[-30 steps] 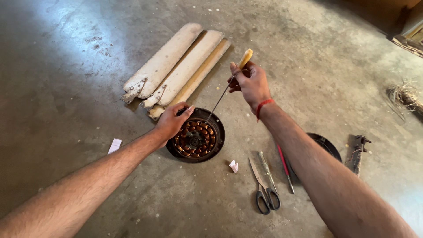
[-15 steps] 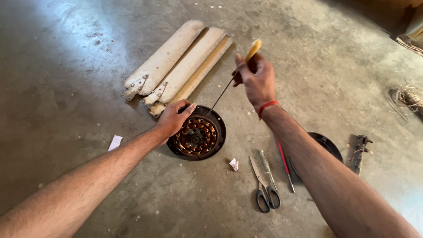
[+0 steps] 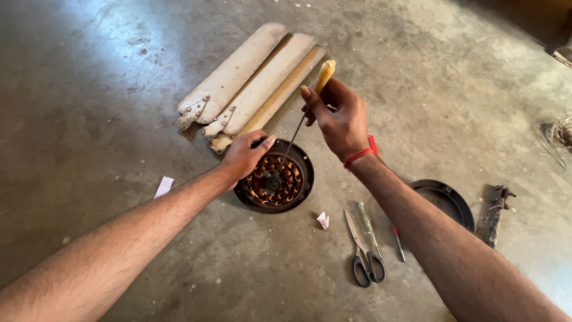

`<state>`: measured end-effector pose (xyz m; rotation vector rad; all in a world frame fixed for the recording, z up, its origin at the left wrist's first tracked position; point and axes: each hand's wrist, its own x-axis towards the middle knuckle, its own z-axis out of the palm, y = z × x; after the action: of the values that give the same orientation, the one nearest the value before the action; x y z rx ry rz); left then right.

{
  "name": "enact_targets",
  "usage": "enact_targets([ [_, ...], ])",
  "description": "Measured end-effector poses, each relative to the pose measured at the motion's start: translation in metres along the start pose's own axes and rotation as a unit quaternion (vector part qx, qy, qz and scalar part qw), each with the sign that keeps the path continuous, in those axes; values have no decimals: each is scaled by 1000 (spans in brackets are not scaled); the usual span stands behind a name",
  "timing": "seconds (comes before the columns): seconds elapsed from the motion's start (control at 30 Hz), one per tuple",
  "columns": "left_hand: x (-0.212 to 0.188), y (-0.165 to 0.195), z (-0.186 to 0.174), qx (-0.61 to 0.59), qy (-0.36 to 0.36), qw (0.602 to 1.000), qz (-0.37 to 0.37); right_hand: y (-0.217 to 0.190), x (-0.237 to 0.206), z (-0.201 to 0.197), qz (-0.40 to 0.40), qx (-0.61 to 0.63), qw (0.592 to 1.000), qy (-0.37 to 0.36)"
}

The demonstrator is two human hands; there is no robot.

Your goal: The person sits on a concrete floor servicing a disassembled ceiling fan. They hold the motor stator steady and use a long screwdriver to work around the copper windings and hub, with the fan blades, housing cover, and mounting arm laid out nearby.

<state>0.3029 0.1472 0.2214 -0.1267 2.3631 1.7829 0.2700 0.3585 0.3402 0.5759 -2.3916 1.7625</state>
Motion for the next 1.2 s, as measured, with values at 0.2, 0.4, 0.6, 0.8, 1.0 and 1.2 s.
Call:
enact_targets([
  [0.2,4,1,4,21,25,999,2,-3,-23,10,-78,-33,996,31],
  [0.4,4,3,4,-12,3,1000,-18,-4,-60,9,-182,-69,980,32],
  [0.6,5,-1,7,24,10,999,-21,3,-32,-3,-12,1,1000,13],
  [0.8,11,-8,9,3,19,1000,20,12,20,-16,123,41,991,-32],
  [1.0,11,-5,8,13,12,1000,-18,20,31,-15,129,59,987,-74],
  [1.2,6,1,6,11,8,1000,-10,14,31,-14,122,48,988,-76],
])
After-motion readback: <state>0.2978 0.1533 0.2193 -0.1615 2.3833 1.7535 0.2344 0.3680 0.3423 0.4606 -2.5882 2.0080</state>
